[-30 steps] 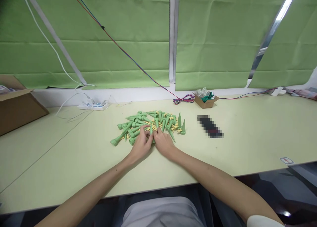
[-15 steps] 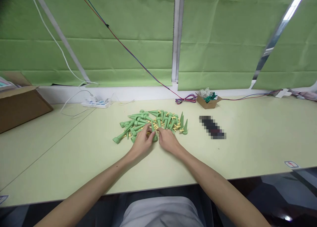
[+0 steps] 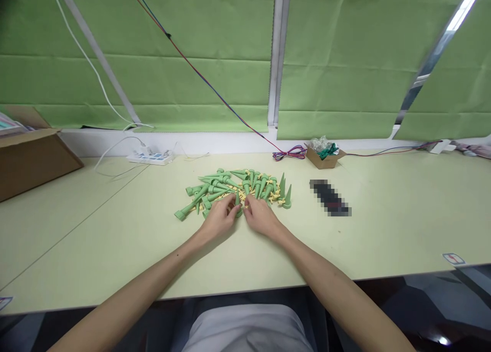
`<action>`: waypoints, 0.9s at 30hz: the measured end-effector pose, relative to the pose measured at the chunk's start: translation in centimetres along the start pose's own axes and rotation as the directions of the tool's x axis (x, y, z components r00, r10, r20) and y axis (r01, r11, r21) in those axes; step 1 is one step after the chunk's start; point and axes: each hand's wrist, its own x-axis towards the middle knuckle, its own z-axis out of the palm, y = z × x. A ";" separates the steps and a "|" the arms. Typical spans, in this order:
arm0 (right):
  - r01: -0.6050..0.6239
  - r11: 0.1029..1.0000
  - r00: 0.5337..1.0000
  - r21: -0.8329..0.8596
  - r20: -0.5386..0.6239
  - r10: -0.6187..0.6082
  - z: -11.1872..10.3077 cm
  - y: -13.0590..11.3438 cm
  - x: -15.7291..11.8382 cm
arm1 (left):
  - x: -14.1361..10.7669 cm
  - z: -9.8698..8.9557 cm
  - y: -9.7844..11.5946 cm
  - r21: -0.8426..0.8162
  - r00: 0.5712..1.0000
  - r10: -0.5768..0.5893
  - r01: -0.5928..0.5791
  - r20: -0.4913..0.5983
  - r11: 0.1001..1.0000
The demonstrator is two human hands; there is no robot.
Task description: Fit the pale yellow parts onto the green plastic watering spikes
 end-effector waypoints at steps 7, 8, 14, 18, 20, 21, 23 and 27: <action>0.017 1.000 1.000 -0.004 -0.017 -0.017 -0.4 -1.0 -0.3 | -0.2 -0.2 0.3 0.064 0.998 0.058 -0.059 0.017 0.996; 0.016 1.000 1.000 -0.002 -0.020 -0.016 -0.4 -1.0 -0.3 | -0.2 -0.2 0.3 0.071 0.997 0.071 -0.072 0.009 0.995; 0.011 1.000 1.000 0.017 -0.019 -0.010 -0.5 -0.9 -0.4 | -0.1 -0.4 0.4 0.029 1.000 0.025 -0.025 0.015 0.999; 0.032 0.999 0.999 0.000 -0.012 -0.032 -0.6 -1.0 -0.7 | -0.1 -0.5 0.4 -0.012 1.000 -0.016 0.016 0.019 1.000; 0.044 0.999 0.999 -0.006 -0.003 -0.044 -0.6 -1.0 -0.8 | -0.1 -0.5 0.2 -0.035 1.000 -0.009 0.010 0.022 0.999; 0.045 0.999 0.999 -0.004 0.002 -0.045 -0.6 -1.0 -0.9 | -0.1 -0.5 0.1 -0.049 1.000 -0.001 0.002 0.027 0.999; 0.034 0.999 0.999 0.004 0.006 -0.034 -0.6 -0.9 -0.9 | 0.0 -0.6 -0.2 -0.084 0.999 0.015 -0.012 0.045 0.996; 0.024 0.999 1.000 0.023 -0.013 -0.024 -0.3 -0.5 -1.2 | 0.0 -0.5 -0.6 -0.164 0.996 0.023 -0.009 0.082 0.986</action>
